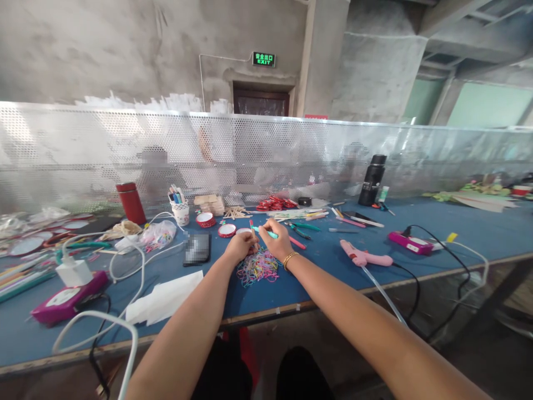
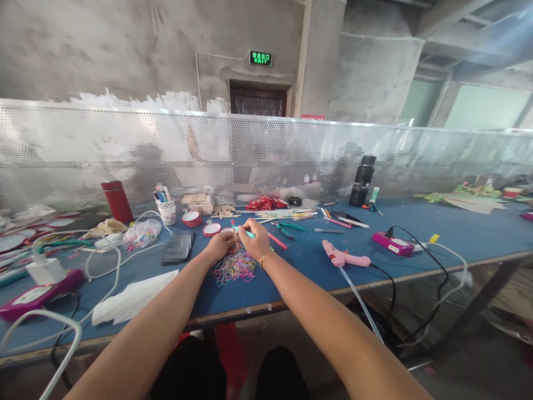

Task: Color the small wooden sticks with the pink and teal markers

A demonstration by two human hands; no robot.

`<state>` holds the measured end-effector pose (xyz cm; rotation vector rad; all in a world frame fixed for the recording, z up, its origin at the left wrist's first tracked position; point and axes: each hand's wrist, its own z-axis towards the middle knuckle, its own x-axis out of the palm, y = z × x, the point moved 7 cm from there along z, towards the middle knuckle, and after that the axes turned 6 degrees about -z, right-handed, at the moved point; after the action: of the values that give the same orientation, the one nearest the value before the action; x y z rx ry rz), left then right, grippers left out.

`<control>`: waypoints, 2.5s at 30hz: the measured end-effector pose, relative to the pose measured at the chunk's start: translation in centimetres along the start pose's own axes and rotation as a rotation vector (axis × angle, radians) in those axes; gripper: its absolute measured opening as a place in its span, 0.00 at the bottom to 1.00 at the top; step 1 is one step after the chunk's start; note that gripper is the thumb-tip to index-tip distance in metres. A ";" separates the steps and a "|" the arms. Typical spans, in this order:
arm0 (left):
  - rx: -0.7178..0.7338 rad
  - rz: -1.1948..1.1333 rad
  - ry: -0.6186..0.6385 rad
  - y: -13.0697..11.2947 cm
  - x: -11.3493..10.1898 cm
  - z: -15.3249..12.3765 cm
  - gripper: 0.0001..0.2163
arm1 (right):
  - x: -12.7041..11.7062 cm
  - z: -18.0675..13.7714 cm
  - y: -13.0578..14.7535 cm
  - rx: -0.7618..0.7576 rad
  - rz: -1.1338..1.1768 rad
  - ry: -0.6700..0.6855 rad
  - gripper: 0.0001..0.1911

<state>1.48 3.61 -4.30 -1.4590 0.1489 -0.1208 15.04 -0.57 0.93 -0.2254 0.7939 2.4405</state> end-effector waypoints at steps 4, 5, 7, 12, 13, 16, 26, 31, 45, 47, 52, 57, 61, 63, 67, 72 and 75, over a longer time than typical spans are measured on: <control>0.005 -0.002 -0.001 -0.1 0.0 0.0 0.07 | -0.1 0.1 -0.2 0.011 -0.012 -0.004 0.12; 0.004 0.000 -0.001 -0.1 0.0 0.0 0.07 | -0.2 0.1 -0.3 0.018 -0.019 -0.012 0.12; 0.003 0.001 0.007 -0.1 0.0 -0.1 0.07 | -0.4 0.2 -0.3 0.028 -0.027 -0.034 0.12; 0.025 0.001 0.021 -0.1 0.0 0.0 0.09 | -0.3 0.1 0.2 -0.015 -0.010 -0.017 0.13; 0.027 0.001 0.021 -0.1 0.0 0.0 0.09 | -0.2 0.1 0.3 -0.022 -0.008 -0.007 0.13; 0.016 -0.002 0.014 0.1 0.0 0.1 0.08 | -0.2 0.1 0.2 -0.010 -0.020 -0.011 0.12; 0.009 0.006 0.007 -0.2 0.1 -0.3 0.07 | -0.1 0.1 0.0 -0.008 -0.004 -0.007 0.12; 0.001 0.002 0.010 -0.3 0.1 -0.3 0.06 | -0.5 0.2 -0.2 0.012 -0.033 -0.049 0.13; 0.011 -0.002 0.011 -0.2 0.1 -0.1 0.06 | -0.5 0.1 0.1 0.007 -0.009 -0.037 0.12; 0.009 -0.001 0.012 -0.2 0.2 -0.2 0.07 | -0.3 0.1 0.2 -0.006 0.009 -0.021 0.12; 0.004 0.004 0.012 -0.1 0.1 -0.1 0.07 | -0.2 0.1 0.1 -0.002 0.002 -0.011 0.12; 0.009 0.002 0.024 0.0 0.0 0.0 0.07 | -0.5 0.2 0.0 0.015 -0.017 -0.036 0.13; 0.017 0.017 0.025 0.0 0.0 0.0 0.08 | -0.2 0.1 0.2 -0.001 0.004 -0.014 0.12; 0.013 0.020 0.021 0.0 0.0 0.1 0.09 | -0.1 0.1 0.3 -0.011 0.009 -0.008 0.13; -0.004 0.007 0.016 0.0 0.1 -0.1 0.08 | -0.1 0.2 0.2 -0.012 -0.020 -0.008 0.13; 0.014 -0.003 0.035 -0.3 0.2 -0.2 0.07 | -0.6 0.3 0.0 0.007 -0.045 -0.054 0.13; 0.018 0.007 0.041 -0.2 0.2 -0.2 0.07 | -0.5 0.2 0.2 0.005 -0.008 -0.047 0.13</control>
<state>1.60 3.36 -4.10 -1.4380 0.1861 -0.1462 15.40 -0.80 1.38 -0.1687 0.7768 2.4274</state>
